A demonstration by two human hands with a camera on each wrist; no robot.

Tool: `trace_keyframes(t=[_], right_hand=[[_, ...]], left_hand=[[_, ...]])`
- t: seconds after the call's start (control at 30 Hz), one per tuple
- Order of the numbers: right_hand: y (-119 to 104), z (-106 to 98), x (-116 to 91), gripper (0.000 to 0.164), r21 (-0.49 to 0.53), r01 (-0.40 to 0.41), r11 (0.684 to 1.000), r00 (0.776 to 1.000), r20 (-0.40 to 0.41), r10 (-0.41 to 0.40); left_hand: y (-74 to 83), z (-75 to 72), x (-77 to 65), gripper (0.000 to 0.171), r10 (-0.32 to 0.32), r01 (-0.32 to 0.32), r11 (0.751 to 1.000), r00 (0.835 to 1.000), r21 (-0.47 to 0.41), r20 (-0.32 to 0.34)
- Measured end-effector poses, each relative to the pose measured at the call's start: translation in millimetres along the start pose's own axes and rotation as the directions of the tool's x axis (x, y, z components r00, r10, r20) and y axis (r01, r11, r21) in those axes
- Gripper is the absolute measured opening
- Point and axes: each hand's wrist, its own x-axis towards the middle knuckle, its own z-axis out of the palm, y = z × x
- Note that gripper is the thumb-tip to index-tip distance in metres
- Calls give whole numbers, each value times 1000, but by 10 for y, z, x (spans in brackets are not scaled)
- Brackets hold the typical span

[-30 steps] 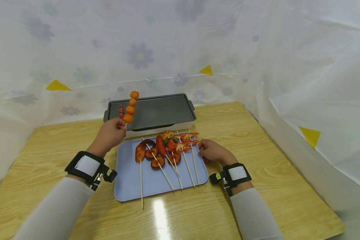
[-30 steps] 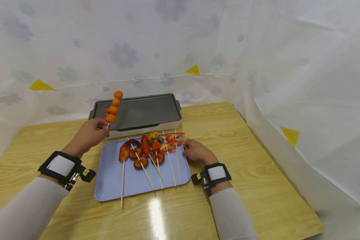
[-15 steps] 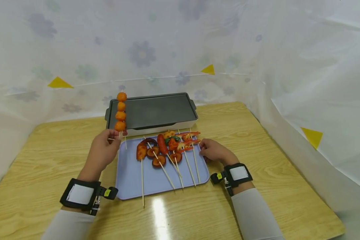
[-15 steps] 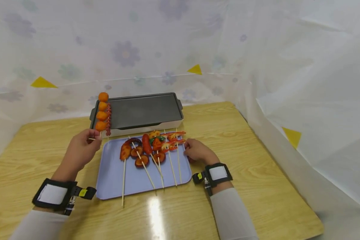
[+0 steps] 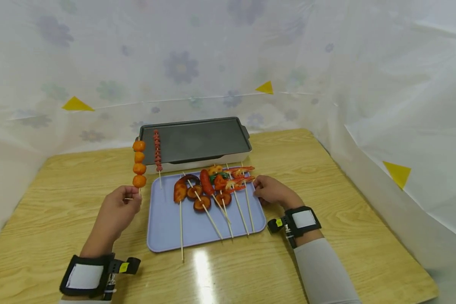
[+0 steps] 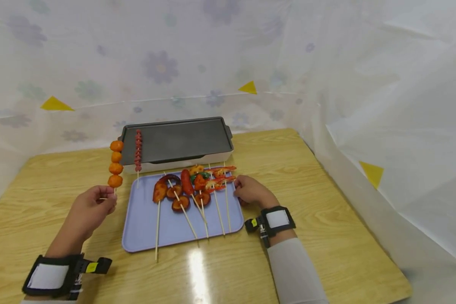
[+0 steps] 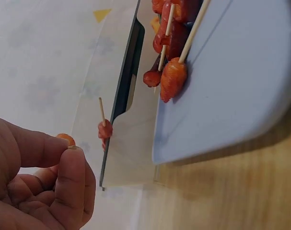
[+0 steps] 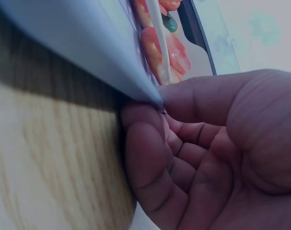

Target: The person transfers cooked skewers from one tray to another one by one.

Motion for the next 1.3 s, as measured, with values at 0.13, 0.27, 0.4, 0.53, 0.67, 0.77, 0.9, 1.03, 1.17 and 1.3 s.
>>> trace_keyframes(t=[0.13, 0.27, 0.4, 0.53, 0.67, 0.77, 0.9, 1.03, 1.17, 1.3], right_hand=[[-7, -20, -15, 15, -5, 6, 1000, 1000, -2, -6], [2, -23, -15, 16, -4, 12, 1000, 1000, -2, -12], [12, -18, -9, 16, 4, 2, 1000, 1000, 4, -2], [13, -24, -13, 16, -6, 0, 1000, 1000, 4, 0], [13, -26, -20, 16, -8, 7, 1000, 1000, 0, -7], [15, -21, -19, 16, 7, 13, 1000, 1000, 6, -13], [13, -16, -22, 16, 6, 15, 1000, 1000, 8, -15], [-7, -15, -36, 16, 2, 13, 1000, 1000, 3, -13], [-25, -12, -40, 16, 1, 9, 1000, 1000, 3, -9], [-37, -9, -45, 16, -3, 2, 1000, 1000, 3, -2]], left_hand=[[-59, -4, -61, 29, -42, 43, 999, 999, -24, 25], [-84, -2, -127, 29, -91, 92, 996, 995, -21, 42], [-107, -13, -192, 31, -143, 144, 990, 987, -5, 67], [-125, -2, -231, 30, -165, 167, 986, 981, -8, 99], [-143, 53, -248, 29, -175, 180, 983, 976, -27, 129], [-144, 123, -258, 27, -191, 195, 981, 972, -21, 140], [-123, 235, -281, 25, -189, 195, 980, 970, -29, 151], [-91, 334, -312, 22, -181, 188, 982, 970, -32, 162], [-61, 400, -334, 20, -196, 200, 980, 967, -8, 162], [-36, 448, -345, 18, -202, 201, 979, 965, 22, 166]])
